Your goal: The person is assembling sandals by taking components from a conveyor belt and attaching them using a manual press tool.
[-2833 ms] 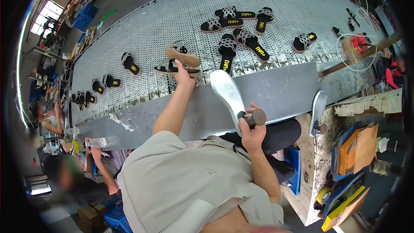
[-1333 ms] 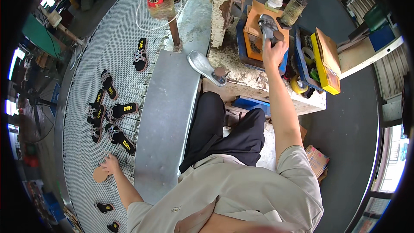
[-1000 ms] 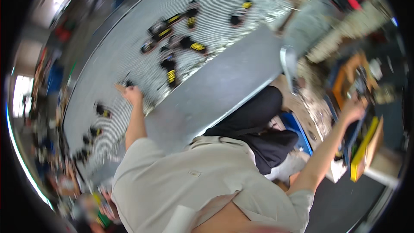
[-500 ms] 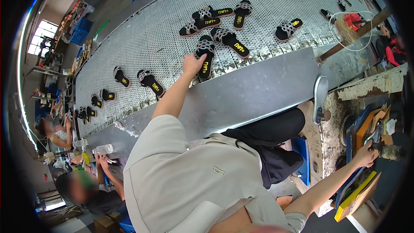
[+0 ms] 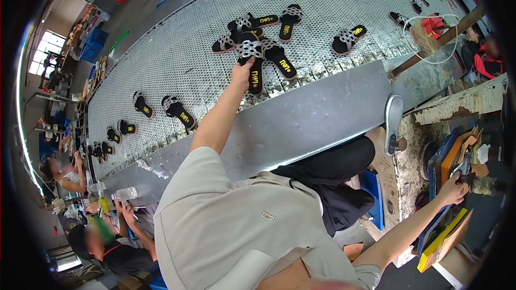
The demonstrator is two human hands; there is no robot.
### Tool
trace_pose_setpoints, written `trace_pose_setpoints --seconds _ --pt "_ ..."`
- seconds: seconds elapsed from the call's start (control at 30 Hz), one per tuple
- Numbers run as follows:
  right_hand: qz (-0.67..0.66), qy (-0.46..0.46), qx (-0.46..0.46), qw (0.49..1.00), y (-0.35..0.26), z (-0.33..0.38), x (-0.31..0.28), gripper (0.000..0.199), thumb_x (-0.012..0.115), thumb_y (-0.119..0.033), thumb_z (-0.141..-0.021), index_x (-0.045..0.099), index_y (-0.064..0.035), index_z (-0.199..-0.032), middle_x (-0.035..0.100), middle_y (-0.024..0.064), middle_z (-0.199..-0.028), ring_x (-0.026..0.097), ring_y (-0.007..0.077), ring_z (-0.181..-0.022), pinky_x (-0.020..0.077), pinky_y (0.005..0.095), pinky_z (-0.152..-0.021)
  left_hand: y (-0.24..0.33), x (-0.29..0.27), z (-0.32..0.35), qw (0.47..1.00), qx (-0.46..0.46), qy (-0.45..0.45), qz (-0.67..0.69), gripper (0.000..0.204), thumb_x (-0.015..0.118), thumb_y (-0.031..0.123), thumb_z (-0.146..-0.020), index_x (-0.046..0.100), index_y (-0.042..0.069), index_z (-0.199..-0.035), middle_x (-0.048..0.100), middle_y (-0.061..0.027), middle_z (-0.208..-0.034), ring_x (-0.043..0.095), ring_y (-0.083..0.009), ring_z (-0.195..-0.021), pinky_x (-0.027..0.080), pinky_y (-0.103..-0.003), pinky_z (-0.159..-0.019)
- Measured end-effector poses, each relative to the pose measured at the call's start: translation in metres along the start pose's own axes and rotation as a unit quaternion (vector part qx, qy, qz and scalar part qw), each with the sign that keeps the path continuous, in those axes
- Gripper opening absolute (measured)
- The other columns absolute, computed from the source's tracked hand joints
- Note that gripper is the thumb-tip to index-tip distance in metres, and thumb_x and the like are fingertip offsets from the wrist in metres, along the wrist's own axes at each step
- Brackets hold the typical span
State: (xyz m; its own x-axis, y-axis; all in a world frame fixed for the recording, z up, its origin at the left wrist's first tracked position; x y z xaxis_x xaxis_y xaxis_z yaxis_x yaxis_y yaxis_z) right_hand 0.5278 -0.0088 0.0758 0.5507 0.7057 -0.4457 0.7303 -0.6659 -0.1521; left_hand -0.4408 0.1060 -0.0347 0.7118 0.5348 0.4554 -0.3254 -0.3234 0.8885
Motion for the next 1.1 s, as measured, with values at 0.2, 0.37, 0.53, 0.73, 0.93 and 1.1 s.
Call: trace_pose_setpoints --seconds 0.2,0.37,0.53,0.73,0.93,1.1 --pt "-0.015 0.001 0.007 1.000 -0.009 -0.004 0.004 0.062 0.066 -0.062 -0.092 0.079 -0.0015 -0.095 0.076 0.0197 -0.106 0.067 0.0397 -0.108 0.0445 0.0544 -0.107 0.039 0.004 0.020 0.891 0.123 0.172 -0.401 0.057 0.079 0.023 -0.089 0.049 -0.006 -0.127 0.067 -0.0282 -0.120 0.066 -0.0471 -0.112 0.050 -0.050 -0.099" --pt "-0.047 -0.119 0.067 0.990 -0.002 0.001 0.027 0.073 0.053 -0.066 -0.099 0.074 0.0001 -0.121 0.070 0.0219 -0.130 0.059 0.0379 -0.129 0.0327 0.0527 -0.120 0.073 -0.023 -0.014 0.818 0.093 0.269 -0.500 0.047 0.065 0.024 -0.095 0.045 -0.004 -0.127 0.068 -0.0307 -0.114 0.067 -0.0490 -0.110 0.052 -0.054 -0.098" --pt "-0.031 -0.143 0.053 0.988 -0.017 0.010 0.026 0.070 0.055 -0.062 -0.100 0.072 0.0013 -0.122 0.070 0.0234 -0.128 0.061 0.0381 -0.126 0.0372 0.0511 -0.117 0.118 -0.025 -0.075 0.707 0.165 0.284 -0.626 0.029 0.052 0.018 -0.103 0.052 -0.003 -0.124 0.068 -0.0245 -0.120 0.068 -0.0421 -0.108 0.057 -0.053 -0.089" --pt "-0.072 -0.145 0.052 0.986 -0.024 0.026 0.033 0.069 0.057 -0.058 -0.100 0.071 0.0050 -0.123 0.070 0.0259 -0.127 0.062 0.0376 -0.124 0.0411 0.0497 -0.114 0.059 0.043 -0.117 0.588 0.254 0.144 -0.755 0.026 0.052 0.016 -0.102 0.055 0.001 -0.122 0.066 -0.0199 -0.118 0.063 -0.0397 -0.110 0.059 -0.051 -0.084" --pt "-0.072 -0.088 0.037 0.993 -0.024 0.035 0.037 0.065 0.059 -0.055 -0.098 0.073 0.0064 -0.114 0.074 0.0264 -0.112 0.067 0.0399 -0.112 0.0464 0.0506 -0.107 0.015 0.138 -0.111 0.655 0.286 0.125 -0.688 0.025 0.058 0.012 -0.097 0.054 0.003 -0.120 0.065 -0.0222 -0.119 0.062 -0.0407 -0.111 0.059 -0.049 -0.085" --pt "-0.078 -0.054 0.039 0.995 -0.033 0.040 0.026 0.060 0.066 -0.052 -0.093 0.074 0.0064 -0.108 0.074 0.0276 -0.106 0.067 0.0434 -0.109 0.0479 0.0536 -0.103 0.025 0.219 -0.094 0.713 0.312 0.037 -0.627 0.028 0.059 0.014 -0.097 0.052 0.003 -0.122 0.067 -0.0237 -0.117 0.064 -0.0437 -0.109 0.056 -0.056 -0.088"
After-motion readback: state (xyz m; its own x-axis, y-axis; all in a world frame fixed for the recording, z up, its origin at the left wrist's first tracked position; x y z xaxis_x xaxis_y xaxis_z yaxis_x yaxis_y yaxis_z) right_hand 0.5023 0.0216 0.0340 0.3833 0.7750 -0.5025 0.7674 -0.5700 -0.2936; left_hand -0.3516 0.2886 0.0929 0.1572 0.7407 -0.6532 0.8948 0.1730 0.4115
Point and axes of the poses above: each hand's wrist, its own z-axis away from the middle knuckle, its own x-axis out of the palm, y = z × x, the point moved 5 cm from there along -z, towards the middle knuckle
